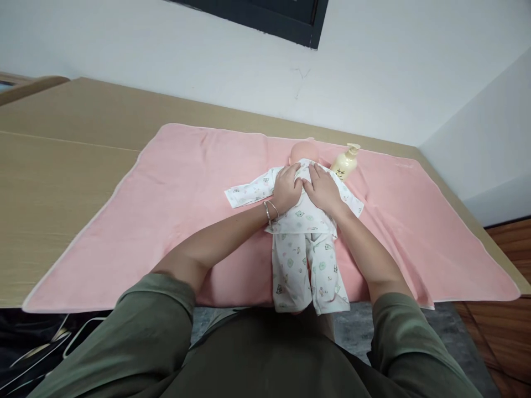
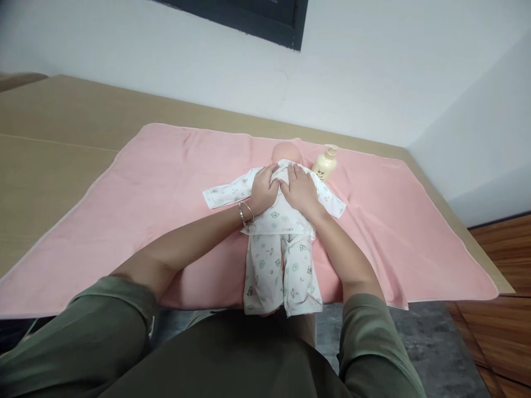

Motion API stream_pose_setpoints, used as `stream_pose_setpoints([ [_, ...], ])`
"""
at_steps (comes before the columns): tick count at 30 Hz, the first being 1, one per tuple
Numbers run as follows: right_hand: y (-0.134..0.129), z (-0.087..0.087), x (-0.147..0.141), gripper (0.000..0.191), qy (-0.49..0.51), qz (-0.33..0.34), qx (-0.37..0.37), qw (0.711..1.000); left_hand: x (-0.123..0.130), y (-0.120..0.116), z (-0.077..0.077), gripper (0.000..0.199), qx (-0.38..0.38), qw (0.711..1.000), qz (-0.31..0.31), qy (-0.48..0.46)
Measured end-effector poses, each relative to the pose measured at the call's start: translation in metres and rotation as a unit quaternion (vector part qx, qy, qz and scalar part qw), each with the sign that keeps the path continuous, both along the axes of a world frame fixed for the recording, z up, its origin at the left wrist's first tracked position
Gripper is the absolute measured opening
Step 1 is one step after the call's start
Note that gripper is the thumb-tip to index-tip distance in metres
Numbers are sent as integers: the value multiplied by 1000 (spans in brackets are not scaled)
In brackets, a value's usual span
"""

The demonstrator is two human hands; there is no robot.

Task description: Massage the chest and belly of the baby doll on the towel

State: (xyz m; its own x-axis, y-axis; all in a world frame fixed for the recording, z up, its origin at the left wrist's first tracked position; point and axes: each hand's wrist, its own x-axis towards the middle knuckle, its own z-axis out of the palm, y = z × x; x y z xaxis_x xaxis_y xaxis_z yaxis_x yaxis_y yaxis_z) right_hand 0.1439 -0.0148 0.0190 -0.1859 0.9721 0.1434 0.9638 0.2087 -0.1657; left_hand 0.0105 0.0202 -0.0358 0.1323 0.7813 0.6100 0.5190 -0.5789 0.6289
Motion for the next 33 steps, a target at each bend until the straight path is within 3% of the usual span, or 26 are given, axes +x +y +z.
stream_pose_setpoints([
  [14, 3, -2, 1, 63, 16, -1, -1, 1000, -2, -1, 4, 43, -10, 1000, -8, 7],
  [19, -9, -2, -11, 59, -2, -16, 49, 999, -3, 0, 3, 43, -14, 1000, -8, 2],
  [22, -14, -1, -19, 53, -18, 31, 62, 997, -5, 2, 1, 42, -6, 1000, -21, -6],
  [26, -3, 2, -12, 55, 21, 77, 12, 997, -6, 4, -1, 40, 3, 1000, -7, -5],
  [33, 7, -4, 6, 79, 70, -35, -22, 997, -4, -1, 3, 39, -41, 998, 37, 6],
])
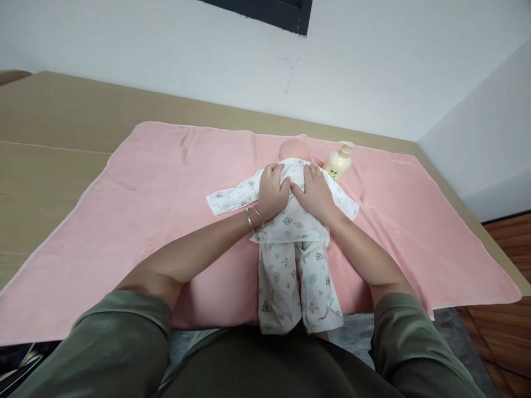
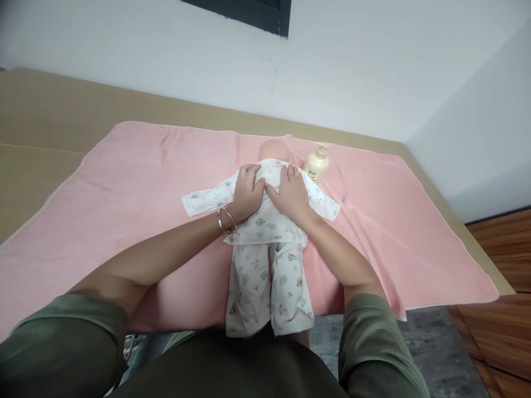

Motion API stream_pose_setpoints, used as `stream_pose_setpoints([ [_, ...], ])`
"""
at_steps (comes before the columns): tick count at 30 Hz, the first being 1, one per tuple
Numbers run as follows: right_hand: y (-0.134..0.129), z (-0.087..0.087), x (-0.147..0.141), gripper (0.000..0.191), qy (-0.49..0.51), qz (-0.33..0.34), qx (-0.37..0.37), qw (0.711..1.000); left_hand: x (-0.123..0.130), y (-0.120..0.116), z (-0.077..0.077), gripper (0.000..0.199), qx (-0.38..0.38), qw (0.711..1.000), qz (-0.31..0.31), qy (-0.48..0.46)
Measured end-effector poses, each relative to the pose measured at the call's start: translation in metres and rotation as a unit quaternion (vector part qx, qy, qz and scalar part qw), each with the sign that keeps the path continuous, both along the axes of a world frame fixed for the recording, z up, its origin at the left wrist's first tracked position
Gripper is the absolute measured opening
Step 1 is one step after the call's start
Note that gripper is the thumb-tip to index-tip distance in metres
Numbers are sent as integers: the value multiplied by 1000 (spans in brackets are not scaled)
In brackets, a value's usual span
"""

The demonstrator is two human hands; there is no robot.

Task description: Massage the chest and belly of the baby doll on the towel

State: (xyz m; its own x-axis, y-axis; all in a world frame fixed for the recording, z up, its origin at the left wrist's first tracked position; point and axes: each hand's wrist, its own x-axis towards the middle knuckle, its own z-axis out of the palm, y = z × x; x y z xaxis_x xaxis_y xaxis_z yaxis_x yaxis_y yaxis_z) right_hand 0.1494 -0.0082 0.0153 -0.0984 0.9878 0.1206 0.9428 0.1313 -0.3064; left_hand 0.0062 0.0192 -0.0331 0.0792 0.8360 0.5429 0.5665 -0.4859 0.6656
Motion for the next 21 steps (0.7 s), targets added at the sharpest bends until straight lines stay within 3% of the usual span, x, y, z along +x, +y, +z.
stream_pose_setpoints([
  [4, -14, 1, -8, 80, -39, -34, -4, 999, -2, 3, 1, 36, -15, 1000, 1, -1],
  [9, -32, 12, -16, 63, -77, -10, -6, 997, -4, 9, 1, 41, -35, 998, -13, 44],
  [17, 5, 14, 9, 67, -60, 76, -57, 994, -1, -17, 12, 42, 37, 984, -31, 173],
  [21, -9, 11, -2, 62, -77, 43, -25, 996, -4, -4, 14, 41, 11, 984, -35, 173],
])
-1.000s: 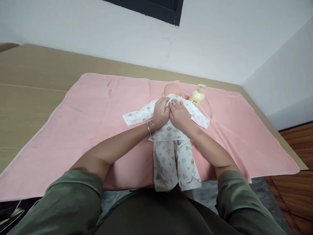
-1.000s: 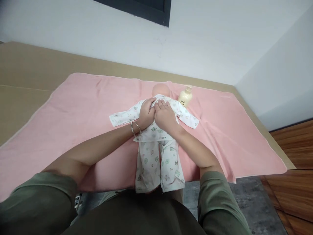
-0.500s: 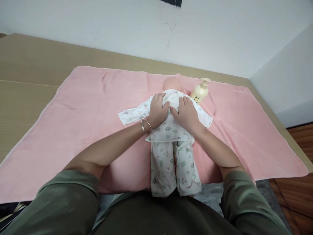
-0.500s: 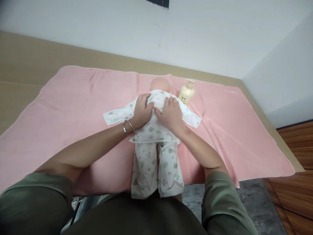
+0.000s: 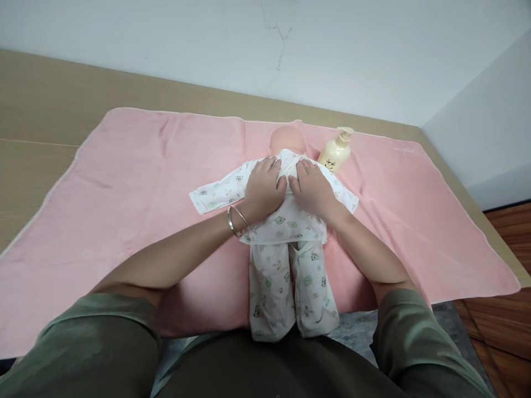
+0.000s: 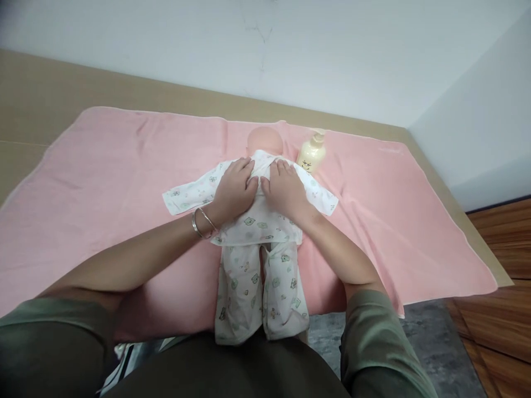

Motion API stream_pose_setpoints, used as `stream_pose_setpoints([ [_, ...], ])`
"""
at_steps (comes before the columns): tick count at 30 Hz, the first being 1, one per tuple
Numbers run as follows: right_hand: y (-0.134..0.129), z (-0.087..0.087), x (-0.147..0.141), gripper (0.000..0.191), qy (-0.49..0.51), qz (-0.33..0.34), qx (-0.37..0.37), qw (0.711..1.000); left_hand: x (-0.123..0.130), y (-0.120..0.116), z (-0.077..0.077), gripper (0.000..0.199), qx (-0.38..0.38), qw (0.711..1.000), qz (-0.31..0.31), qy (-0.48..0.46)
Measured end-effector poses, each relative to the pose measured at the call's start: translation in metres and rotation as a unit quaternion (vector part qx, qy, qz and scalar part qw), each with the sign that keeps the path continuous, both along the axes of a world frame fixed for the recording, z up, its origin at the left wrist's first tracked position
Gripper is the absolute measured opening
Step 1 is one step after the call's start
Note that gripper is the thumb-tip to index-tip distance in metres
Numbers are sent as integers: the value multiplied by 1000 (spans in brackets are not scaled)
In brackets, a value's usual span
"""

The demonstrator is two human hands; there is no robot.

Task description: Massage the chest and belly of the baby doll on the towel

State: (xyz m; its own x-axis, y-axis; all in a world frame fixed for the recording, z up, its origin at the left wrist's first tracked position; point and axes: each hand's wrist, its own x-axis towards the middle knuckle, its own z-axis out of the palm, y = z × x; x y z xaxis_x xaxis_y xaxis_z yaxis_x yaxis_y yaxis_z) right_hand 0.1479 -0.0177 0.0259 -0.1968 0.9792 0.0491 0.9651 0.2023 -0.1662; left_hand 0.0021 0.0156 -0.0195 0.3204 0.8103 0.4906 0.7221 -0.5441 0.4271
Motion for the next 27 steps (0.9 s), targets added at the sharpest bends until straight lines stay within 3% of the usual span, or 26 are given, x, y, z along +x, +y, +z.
stream_pose_setpoints([
  [5, -20, 0, -11, 57, -9, -10, 34, 999, -2, 13, -1, 39, -17, 1000, 14, 11],
  [9, -1, 0, 1, 55, 43, -8, 11, 999, 0, -1, 1, 40, 29, 999, 0, 29],
  [13, 12, -6, 8, 57, 52, -12, 45, 998, 0, -10, 5, 37, 49, 998, -10, 37],
  [17, -3, -7, -3, 49, 19, -30, 76, 996, -3, 2, 7, 30, 13, 999, -8, 31],
  [21, -17, -2, -11, 49, -16, -28, 83, 996, -3, 14, 1, 40, -26, 999, 1, 27],
  [27, -3, -6, -1, 47, 32, -16, 74, 997, 0, 11, -3, 48, -29, 999, 17, 12],
])
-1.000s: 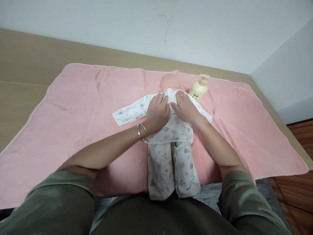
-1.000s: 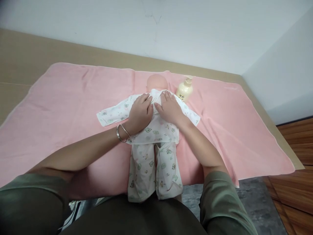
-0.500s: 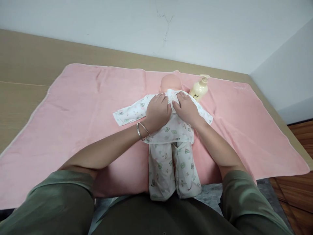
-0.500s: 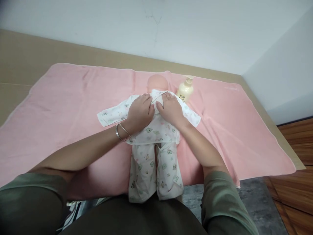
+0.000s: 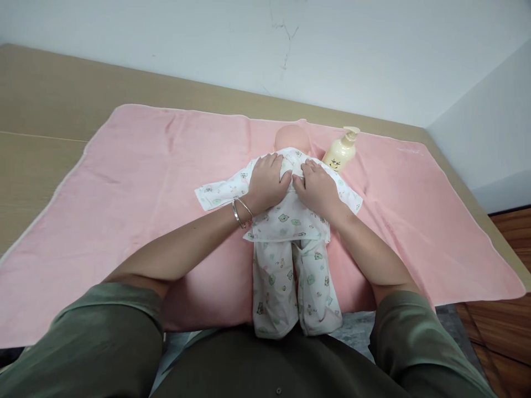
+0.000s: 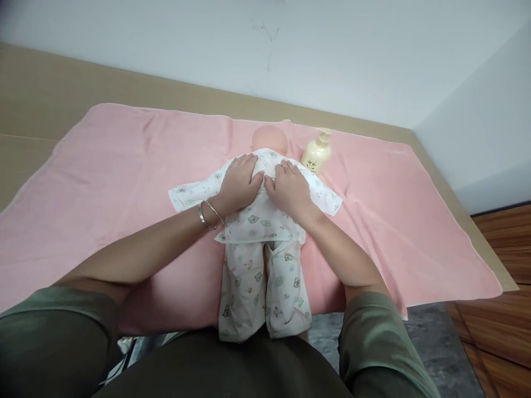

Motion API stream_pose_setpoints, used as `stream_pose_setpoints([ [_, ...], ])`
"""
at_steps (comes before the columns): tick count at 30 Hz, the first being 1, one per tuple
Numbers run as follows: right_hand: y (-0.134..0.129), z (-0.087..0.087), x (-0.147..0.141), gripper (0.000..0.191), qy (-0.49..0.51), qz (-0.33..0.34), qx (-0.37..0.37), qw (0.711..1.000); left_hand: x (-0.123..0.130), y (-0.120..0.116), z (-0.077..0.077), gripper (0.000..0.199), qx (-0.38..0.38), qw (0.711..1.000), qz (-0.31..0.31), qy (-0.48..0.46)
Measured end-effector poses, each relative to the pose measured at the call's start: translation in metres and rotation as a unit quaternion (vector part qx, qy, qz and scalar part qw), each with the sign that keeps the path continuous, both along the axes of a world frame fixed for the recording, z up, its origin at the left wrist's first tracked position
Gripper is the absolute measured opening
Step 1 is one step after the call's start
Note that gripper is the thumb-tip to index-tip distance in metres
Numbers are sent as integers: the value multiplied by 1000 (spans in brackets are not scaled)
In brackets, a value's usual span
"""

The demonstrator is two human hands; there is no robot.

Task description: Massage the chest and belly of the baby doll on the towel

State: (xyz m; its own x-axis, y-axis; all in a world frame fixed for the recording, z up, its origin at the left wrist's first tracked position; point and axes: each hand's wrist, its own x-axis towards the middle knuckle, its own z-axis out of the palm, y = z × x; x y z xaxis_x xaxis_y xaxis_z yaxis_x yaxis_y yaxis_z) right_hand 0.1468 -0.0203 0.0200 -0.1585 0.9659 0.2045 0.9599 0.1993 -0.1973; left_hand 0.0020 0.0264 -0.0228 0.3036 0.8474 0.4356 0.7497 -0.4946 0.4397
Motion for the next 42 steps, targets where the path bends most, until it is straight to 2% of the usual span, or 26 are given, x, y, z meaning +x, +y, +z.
stream_pose_setpoints([
  [7, 4, -7, 4, 46, 37, 8, 25, 999, 0, -4, 7, 50, -3, 999, 17, 39],
  [12, 12, -10, 12, 55, 61, 33, -8, 998, 3, -23, 8, 52, 27, 998, 20, 57],
  [16, 15, -4, 13, 58, 41, 46, -38, 997, 5, -35, 11, 53, 26, 997, 8, 68],
  [20, -1, 4, 1, 53, 1, 12, -35, 999, 0, -21, 19, 53, 1, 996, -9, 94],
  [24, -18, 6, -9, 47, -62, -5, 1, 998, -7, -4, 27, 44, -40, 993, -38, 103],
  [27, -12, 5, -4, 46, -53, 11, 5, 999, -5, -10, 26, 44, -21, 993, -23, 111],
  [31, 7, 4, 9, 54, -7, 14, -44, 999, 2, -30, 19, 50, 25, 995, 3, 101],
  [33, 9, 4, 9, 57, -5, 6, -53, 999, 2, -33, 18, 51, 30, 994, 2, 101],
  [37, -4, 5, -2, 53, -32, -12, -27, 999, -2, -19, 21, 49, 6, 994, -16, 107],
  [42, -15, 6, -8, 50, -39, 2, -24, 999, -6, -6, 22, 50, -30, 996, -17, 87],
])
